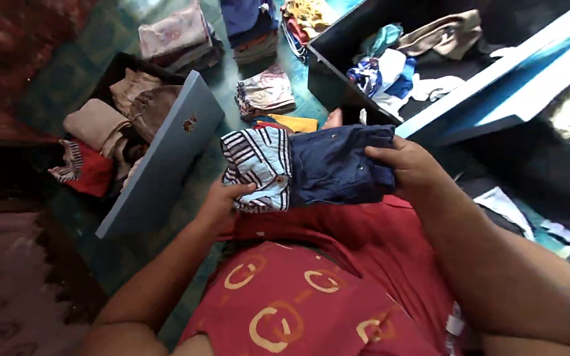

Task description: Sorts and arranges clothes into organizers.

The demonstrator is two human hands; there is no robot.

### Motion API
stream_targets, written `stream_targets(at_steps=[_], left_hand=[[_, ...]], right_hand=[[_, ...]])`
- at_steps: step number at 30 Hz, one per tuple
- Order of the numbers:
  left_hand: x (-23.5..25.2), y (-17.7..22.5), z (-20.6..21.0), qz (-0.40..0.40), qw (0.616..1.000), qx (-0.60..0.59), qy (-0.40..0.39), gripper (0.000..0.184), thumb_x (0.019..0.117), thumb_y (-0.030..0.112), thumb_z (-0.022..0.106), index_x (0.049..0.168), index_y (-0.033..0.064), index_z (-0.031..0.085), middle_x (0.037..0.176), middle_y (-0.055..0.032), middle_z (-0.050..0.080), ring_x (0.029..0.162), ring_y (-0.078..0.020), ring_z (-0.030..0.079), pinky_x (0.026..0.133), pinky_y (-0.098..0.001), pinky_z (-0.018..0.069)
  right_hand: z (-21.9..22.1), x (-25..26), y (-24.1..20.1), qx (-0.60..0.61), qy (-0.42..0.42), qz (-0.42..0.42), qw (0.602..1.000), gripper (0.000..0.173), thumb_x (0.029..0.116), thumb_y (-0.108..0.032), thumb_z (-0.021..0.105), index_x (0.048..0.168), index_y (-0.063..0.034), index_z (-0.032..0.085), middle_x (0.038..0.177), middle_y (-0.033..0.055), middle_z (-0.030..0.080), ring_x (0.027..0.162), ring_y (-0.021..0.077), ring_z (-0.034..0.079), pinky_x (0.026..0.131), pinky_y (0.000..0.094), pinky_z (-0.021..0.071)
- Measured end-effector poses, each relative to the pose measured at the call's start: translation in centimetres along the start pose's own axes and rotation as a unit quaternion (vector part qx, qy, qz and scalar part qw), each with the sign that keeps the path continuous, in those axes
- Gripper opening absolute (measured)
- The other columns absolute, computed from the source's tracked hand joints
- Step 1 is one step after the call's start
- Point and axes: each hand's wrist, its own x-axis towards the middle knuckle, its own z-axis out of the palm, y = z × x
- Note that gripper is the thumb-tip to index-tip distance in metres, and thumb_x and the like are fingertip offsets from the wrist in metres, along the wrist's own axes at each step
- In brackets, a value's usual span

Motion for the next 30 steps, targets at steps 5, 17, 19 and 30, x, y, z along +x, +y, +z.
stream_targets(at_steps=[5,17,19,30], left_hand=[[0.0,-0.7,0.7,0.005,1.000,-0.005,0.001,0.047,0.0907,-0.005,0.067,0.134,0.0019,0.050,0.106,-0.0137,0.071,0.092,-0.0213,0.072,0.082,-0.0396,0.0614],[-0.6,-1.6,0.7,0.031,0.998,-0.034,0.032,0.053,0.0882,-0.005,0.072,0.136,0.0019,0.049,0.108,-0.0136,0.071,0.092,-0.0212,0.072,0.082,-0.0396,0.0614],[-0.3,-1.7,0.7,0.029,0.999,-0.031,0.029,0.055,0.0865,-0.005,0.073,0.136,0.0019,0.050,0.109,-0.0141,0.071,0.093,-0.0217,0.072,0.081,-0.0400,0.0615],[-0.2,1.6,-6.6,0.019,0.978,0.151,-0.146,0.051,0.0843,0.013,0.051,0.135,0.0077,0.054,0.110,-0.0037,0.068,0.090,-0.0102,0.067,0.078,-0.0315,0.0580]], right_hand=[[1.3,-1.0,-3.3,-0.049,-0.077,-0.062,0.994,0.026,0.0984,-0.006,0.053,0.123,-0.0123,0.059,0.099,-0.0036,0.072,0.084,0.0054,0.070,0.076,0.0261,0.0622],[7.7,-1.4,-7.3,-0.230,-0.084,-0.104,0.964,0.020,0.0934,-0.014,0.065,0.114,-0.0121,0.065,0.097,-0.0017,0.070,0.083,0.0055,0.069,0.074,0.0256,0.0608],[9.5,-1.4,-7.8,-0.261,-0.097,-0.095,0.956,0.025,0.0910,-0.018,0.067,0.115,-0.0135,0.066,0.100,0.0000,0.070,0.086,0.0090,0.069,0.076,0.0317,0.0610],[16.1,-2.3,0.9,-0.520,-0.278,-0.258,0.765,0.076,0.0989,-0.041,0.064,0.156,0.0024,0.038,0.148,0.0282,0.050,0.130,0.0416,0.054,0.106,0.0534,0.0466]])
